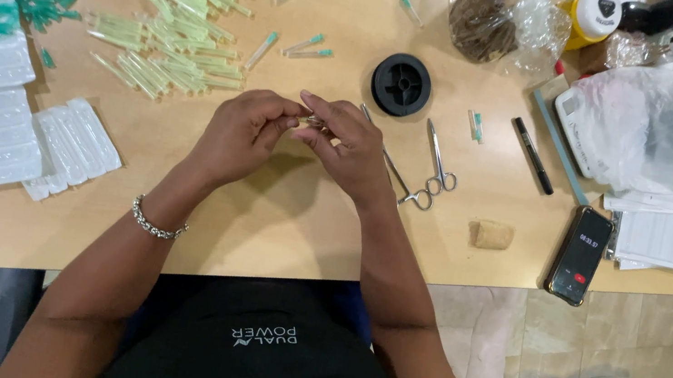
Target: The person handles small plastic tubes and a spool of black thread on a wooden table. They use a pair of metal forceps to manipulate the thread and insert it into the tubes, then use scissors to cut the thread. The person also handles a small green plastic cap and a roll of black tape.
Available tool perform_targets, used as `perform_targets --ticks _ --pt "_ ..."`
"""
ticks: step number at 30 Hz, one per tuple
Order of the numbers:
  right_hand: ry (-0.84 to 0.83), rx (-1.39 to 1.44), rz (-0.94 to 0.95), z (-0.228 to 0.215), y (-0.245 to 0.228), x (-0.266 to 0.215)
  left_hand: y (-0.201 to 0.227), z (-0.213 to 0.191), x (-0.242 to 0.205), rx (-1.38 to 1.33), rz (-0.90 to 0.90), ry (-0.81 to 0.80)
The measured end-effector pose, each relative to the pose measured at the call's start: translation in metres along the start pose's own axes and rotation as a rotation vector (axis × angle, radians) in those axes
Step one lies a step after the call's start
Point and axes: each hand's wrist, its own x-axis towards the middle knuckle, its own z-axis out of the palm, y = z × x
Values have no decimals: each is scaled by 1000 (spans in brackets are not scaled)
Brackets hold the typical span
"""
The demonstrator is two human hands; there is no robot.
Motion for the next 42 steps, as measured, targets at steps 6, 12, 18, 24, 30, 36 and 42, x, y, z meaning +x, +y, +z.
perform_targets --ticks 6,12,18,24,30,36,42 --pt "-35 116 115 -13 -8 6 15 -14 1 -269 -181 53" --pt "-13 164 133 -7 -18 7 23 -26 -19 -465 -439 -39" --pt "-38 128 158 8 -49 11 32 -29 -35 -458 -439 -48" --pt "-141 229 124 8 -68 6 33 -32 -39 -636 -556 24" --pt "-213 202 118 16 -78 -3 21 -34 -54 -757 -640 -39" --pt "-202 194 98 12 -83 -2 31 -40 -54 -726 -630 -56" --pt "-172 172 96 7 -71 -7 34 -37 -53 -678 -623 -85"
